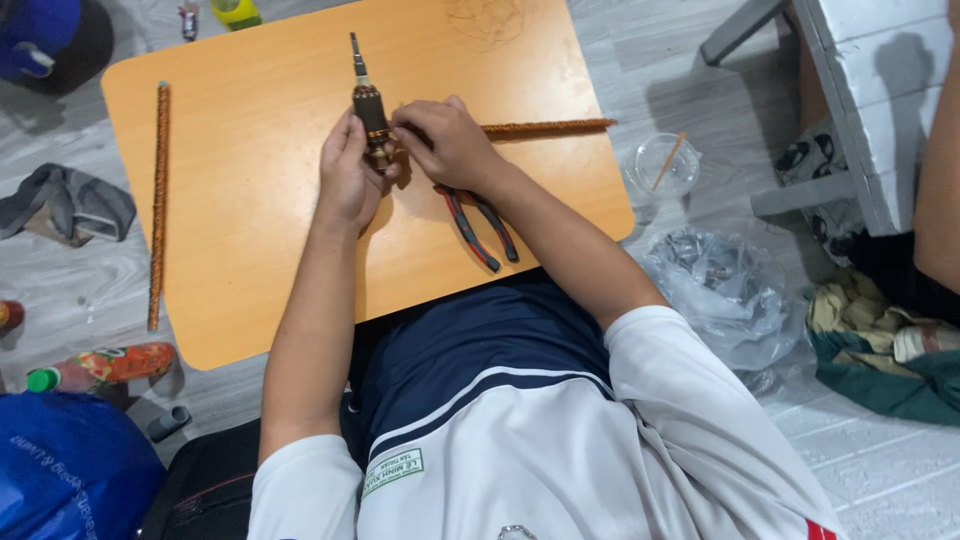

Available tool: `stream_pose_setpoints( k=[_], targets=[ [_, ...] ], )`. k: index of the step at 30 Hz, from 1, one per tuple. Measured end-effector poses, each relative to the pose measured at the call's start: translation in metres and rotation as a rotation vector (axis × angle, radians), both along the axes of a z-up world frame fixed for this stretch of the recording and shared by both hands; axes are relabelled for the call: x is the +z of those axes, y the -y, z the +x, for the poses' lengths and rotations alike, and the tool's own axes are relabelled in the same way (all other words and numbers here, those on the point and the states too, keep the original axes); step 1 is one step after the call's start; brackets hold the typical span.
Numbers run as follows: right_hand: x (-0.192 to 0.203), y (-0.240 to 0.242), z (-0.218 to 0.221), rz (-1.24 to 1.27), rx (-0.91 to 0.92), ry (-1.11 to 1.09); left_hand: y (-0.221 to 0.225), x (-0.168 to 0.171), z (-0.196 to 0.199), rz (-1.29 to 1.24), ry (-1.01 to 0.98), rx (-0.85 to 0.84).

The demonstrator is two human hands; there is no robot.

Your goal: Winding and adjusting copper wire on a motor armature using a small tool and pliers.

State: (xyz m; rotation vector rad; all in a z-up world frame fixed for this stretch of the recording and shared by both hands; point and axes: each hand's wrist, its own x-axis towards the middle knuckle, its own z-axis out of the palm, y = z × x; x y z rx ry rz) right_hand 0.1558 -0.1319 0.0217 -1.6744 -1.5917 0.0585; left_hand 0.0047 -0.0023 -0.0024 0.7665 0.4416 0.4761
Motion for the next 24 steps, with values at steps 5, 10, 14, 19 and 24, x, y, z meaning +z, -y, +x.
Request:
stream_pose_setpoints(
  k=[5, 10, 14, 19, 24],
  targets=[
    [0.008, -0.001, 0.0, 0.067, 0.053, -0.093, -0.001, -0.008, 0.0, 0.148, 0.037, -0.023],
    [-0.003, -0.002, 0.001, 0.052, 0.03, -0.096, 0.0, -0.007, -0.003, 0.127, 0.053, -0.065],
    [-0.007, 0.0, 0.0, 0.044, 0.003, -0.117, 0.002, -0.004, -0.002, 0.129, 0.026, -0.056],
    [-0.011, -0.001, -0.003, -0.014, -0.037, -0.139, 0.001, -0.006, -0.002, 0.124, 0.033, -0.059],
    [-0.01, -0.002, -0.003, -0.01, -0.037, -0.137, 0.0, -0.005, 0.0, 0.175, 0.038, -0.077]
  ],
)
